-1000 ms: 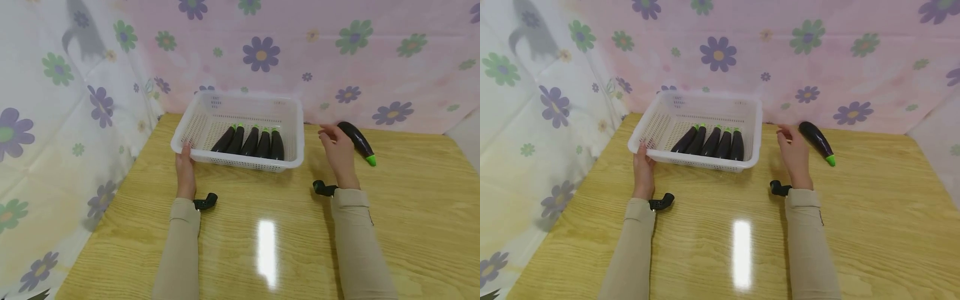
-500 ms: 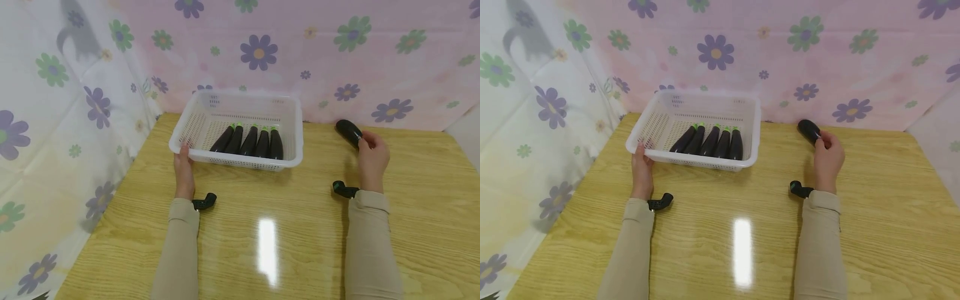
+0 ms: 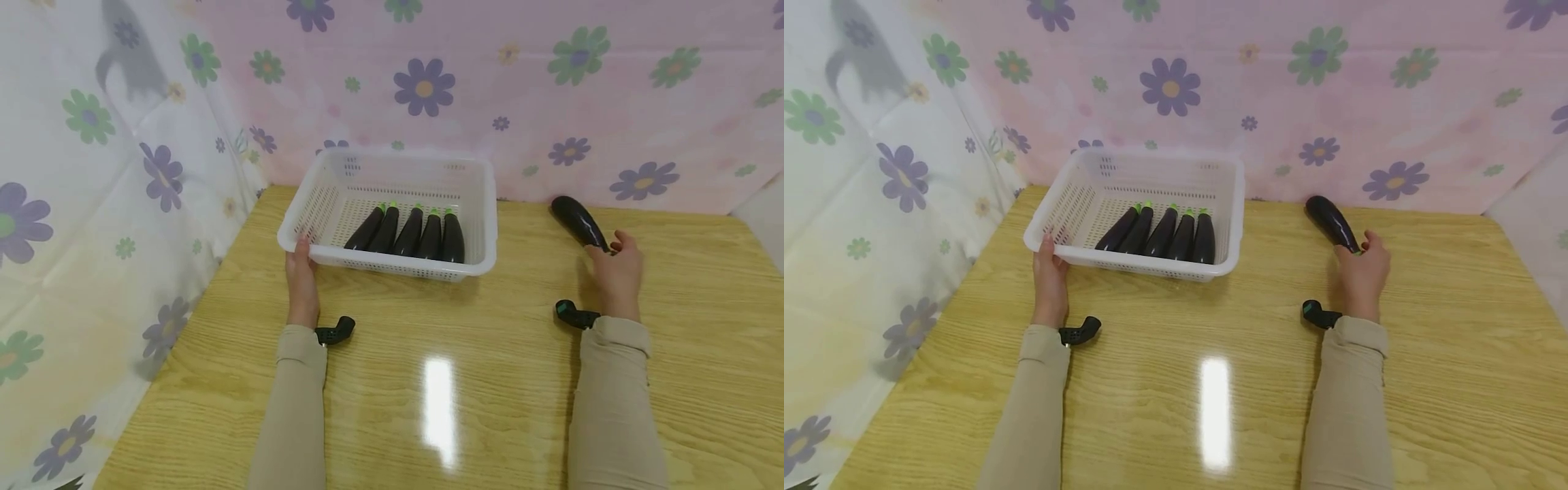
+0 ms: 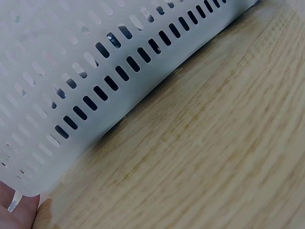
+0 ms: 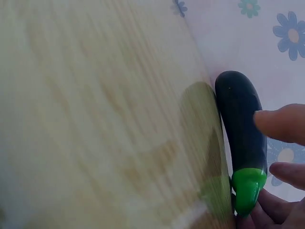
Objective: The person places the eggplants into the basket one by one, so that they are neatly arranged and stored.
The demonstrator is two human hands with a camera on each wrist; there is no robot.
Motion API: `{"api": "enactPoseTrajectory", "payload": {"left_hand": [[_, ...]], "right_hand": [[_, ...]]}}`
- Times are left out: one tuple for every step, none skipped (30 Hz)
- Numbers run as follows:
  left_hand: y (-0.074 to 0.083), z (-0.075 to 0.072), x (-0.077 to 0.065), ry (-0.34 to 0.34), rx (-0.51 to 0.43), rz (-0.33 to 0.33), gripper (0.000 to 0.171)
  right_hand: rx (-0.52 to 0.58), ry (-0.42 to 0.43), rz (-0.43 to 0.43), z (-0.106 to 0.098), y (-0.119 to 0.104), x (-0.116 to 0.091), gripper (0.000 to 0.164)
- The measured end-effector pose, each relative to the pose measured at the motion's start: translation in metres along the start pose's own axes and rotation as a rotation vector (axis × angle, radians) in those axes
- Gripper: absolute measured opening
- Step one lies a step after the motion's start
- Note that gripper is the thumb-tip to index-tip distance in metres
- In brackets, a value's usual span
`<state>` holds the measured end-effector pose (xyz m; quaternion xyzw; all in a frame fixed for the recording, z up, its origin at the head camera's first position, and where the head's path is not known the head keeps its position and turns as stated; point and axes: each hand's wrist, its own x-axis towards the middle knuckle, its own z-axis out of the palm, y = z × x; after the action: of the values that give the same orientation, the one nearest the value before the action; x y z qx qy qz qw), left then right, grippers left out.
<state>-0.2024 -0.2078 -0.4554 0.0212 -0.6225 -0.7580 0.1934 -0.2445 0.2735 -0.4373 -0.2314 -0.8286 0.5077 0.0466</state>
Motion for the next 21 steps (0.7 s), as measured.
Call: {"api": "enactPoseTrajectory", "payload": {"left_hand": [[0.002, 0.001, -0.001, -0.003, 0.001, -0.002, 0.051], [0.004, 0.001, -0.003, -0.005, 0.004, -0.005, 0.051], [0.007, 0.002, -0.004, -0.009, 0.006, -0.007, 0.051], [0.01, 0.003, -0.006, -0.016, 0.01, -0.006, 0.051], [0.012, 0.004, -0.007, -0.024, 0.013, -0.003, 0.051], [0.014, 0.005, -0.007, -0.029, 0.016, 0.0, 0.051], [0.015, 0.006, -0.008, -0.033, 0.019, 0.005, 0.051], [0.016, 0.006, -0.008, -0.035, 0.019, 0.008, 0.052], [0.016, 0.006, -0.007, -0.037, 0.018, 0.011, 0.052], [0.016, 0.006, -0.007, -0.037, 0.017, 0.01, 0.051], [0.016, 0.006, -0.008, -0.035, 0.015, 0.009, 0.051], [0.016, 0.006, -0.008, -0.034, 0.012, 0.01, 0.051], [0.016, 0.005, -0.008, -0.033, 0.012, 0.012, 0.052], [0.016, 0.005, -0.009, -0.031, 0.01, 0.012, 0.052], [0.016, 0.005, -0.009, -0.029, 0.01, 0.009, 0.052], [0.016, 0.005, -0.009, -0.03, 0.012, 0.008, 0.052], [0.016, 0.005, -0.009, -0.032, 0.013, 0.012, 0.052], [0.016, 0.004, -0.009, -0.033, 0.015, 0.012, 0.052], [0.016, 0.005, -0.009, -0.035, 0.013, 0.011, 0.052], [0.016, 0.005, -0.009, -0.04, 0.012, 0.013, 0.051], [0.016, 0.005, -0.008, -0.043, 0.012, 0.017, 0.051]], "right_hand": [[-0.043, -0.032, -0.023, 0.0, 0.002, 0.0, 0.073], [-0.082, -0.061, -0.049, 0.001, 0.004, 0.0, 0.076], [-0.117, -0.085, -0.073, 0.001, 0.005, 0.0, 0.078], [-0.141, -0.1, -0.096, 0.002, 0.005, -0.001, 0.079], [-0.164, -0.106, -0.116, 0.002, 0.005, -0.002, 0.078], [-0.178, -0.11, -0.129, 0.003, 0.005, -0.002, 0.077], [-0.185, -0.116, -0.134, 0.004, 0.005, -0.003, 0.077], [-0.185, -0.126, -0.132, 0.004, 0.004, -0.004, 0.076], [-0.182, -0.136, -0.128, 0.004, 0.004, -0.004, 0.076], [-0.175, -0.146, -0.122, 0.004, 0.004, -0.004, 0.076], [-0.157, -0.159, -0.11, 0.004, 0.004, -0.004, 0.076], [-0.136, -0.17, -0.096, 0.004, 0.004, -0.004, 0.076], [-0.116, -0.173, -0.086, 0.004, 0.003, -0.004, 0.076], [-0.087, -0.168, -0.073, 0.004, 0.003, -0.004, 0.075], [-0.052, -0.154, -0.063, 0.003, 0.002, -0.005, 0.074], [0.005, -0.139, -0.051, 0.003, 0.001, -0.005, 0.071], [0.076, -0.122, -0.041, 0.002, -0.001, -0.006, 0.068], [0.155, -0.102, -0.038, 0.002, -0.002, -0.007, 0.064], [0.242, -0.079, -0.04, 0.002, -0.004, -0.008, 0.06], [0.331, -0.064, -0.043, 0.001, -0.006, -0.009, 0.056], [0.407, -0.052, -0.053, 0.001, -0.008, -0.01, 0.052]]}}
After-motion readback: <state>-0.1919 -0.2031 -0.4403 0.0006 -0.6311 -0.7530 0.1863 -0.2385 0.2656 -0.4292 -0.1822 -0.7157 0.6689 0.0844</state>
